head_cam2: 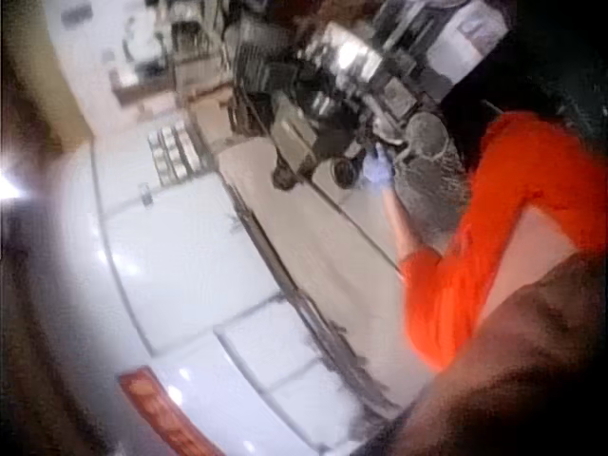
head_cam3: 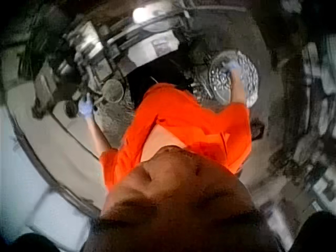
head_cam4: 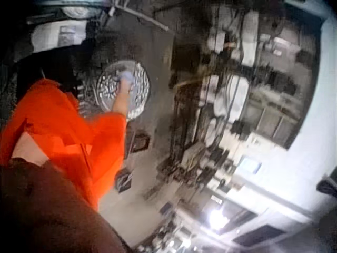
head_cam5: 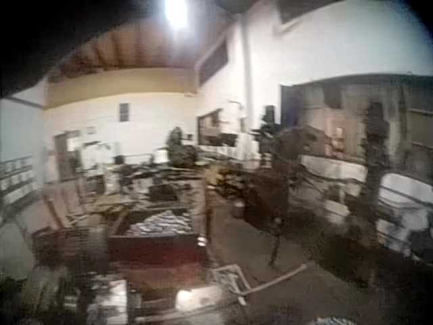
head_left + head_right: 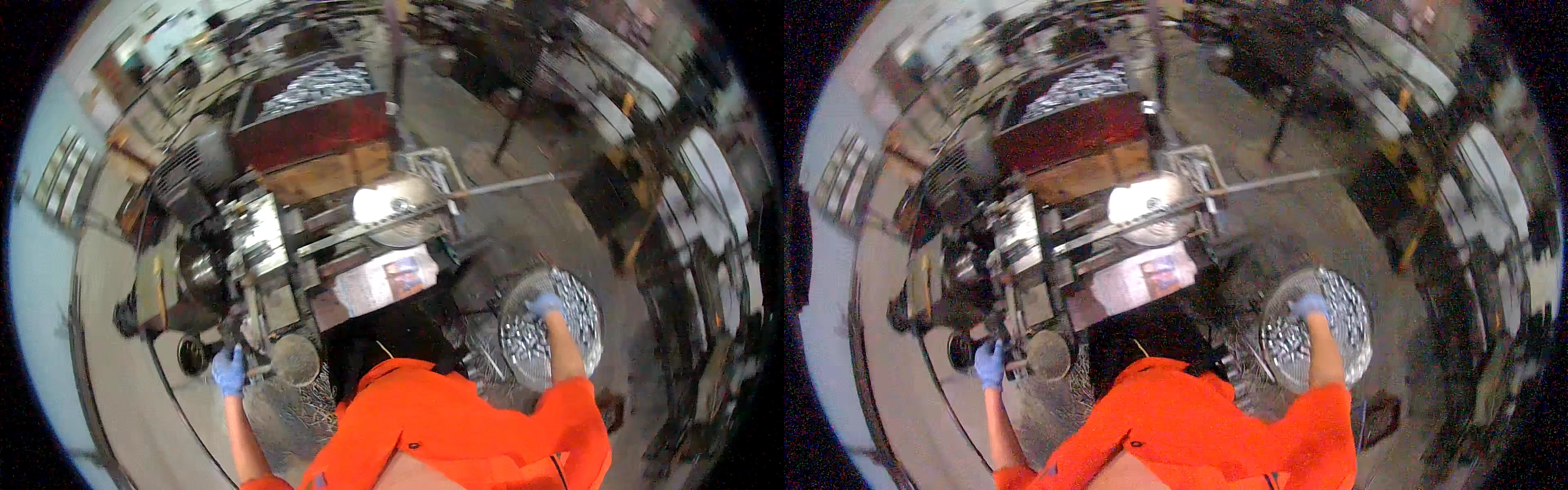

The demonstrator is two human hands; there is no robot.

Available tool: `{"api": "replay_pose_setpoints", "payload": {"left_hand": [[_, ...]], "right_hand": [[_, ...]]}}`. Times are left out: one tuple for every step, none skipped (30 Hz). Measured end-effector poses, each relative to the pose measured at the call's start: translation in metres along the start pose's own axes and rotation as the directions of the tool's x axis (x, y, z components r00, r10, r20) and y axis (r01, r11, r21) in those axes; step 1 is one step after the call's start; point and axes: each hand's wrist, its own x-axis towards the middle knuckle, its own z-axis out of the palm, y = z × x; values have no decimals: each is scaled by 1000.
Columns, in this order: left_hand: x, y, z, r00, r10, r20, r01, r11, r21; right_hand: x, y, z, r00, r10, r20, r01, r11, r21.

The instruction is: The person uses a lathe to shape small metal components, pulling a lever to secure them, applying a fluid with a brush, and then placing the finished pieces into a wire basket.

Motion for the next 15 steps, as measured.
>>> {"api": "replay_pose_setpoints", "payload": {"left_hand": [[-2,16,-6,1000,-22,1,22,997,78],[-5,10,-9,998,-44,40,43,999,18],[-5,5,-11,996,-50,80,53,998,-44],[-9,13,-18,999,-23,47,33,971,-237],[-11,21,-29,999,-4,39,14,961,-276],[-16,32,-41,997,-76,20,77,894,-442],[-15,49,-52,991,-136,16,119,796,-593],[-17,64,-68,991,-137,3,114,815,-568],[-14,81,-76,992,-128,-4,105,831,-547],[-9,101,-75,997,-79,-24,45,767,-640],[-7,119,-74,998,-43,-54,-8,697,-717],[-5,139,-75,999,5,42,28,651,-759],[-1,158,-71,989,66,135,69,598,-799],[-3,174,-66,973,97,209,127,531,-838],[-5,185,-60,952,133,276,186,463,-867]], "right_hand": [[0,6,1,990,-105,-98,104,994,-16],[4,9,5,989,-70,-133,66,997,-39],[8,9,7,985,-26,-171,18,999,-50],[6,-2,-2,976,-76,-202,70,997,-33],[-3,-13,-15,965,-118,-233,118,993,-15],[-14,-30,-28,953,-158,-257,164,986,2],[-23,-53,-36,888,-319,-331,375,919,120],[-59,-100,-59,861,-357,-363,429,893,139],[-100,-150,-84,775,-455,-438,539,838,85],[-111,-181,-82,609,-559,-563,720,687,97],[-150,-230,-101,536,-640,-551,794,604,71],[-169,-264,-106,409,-738,-537,907,394,150],[-191,-298,-112,216,-795,-567,976,156,152],[-217,-327,-118,60,-817,-574,997,15,82],[-244,-351,-124,-99,-815,-571,991,-132,17]]}}
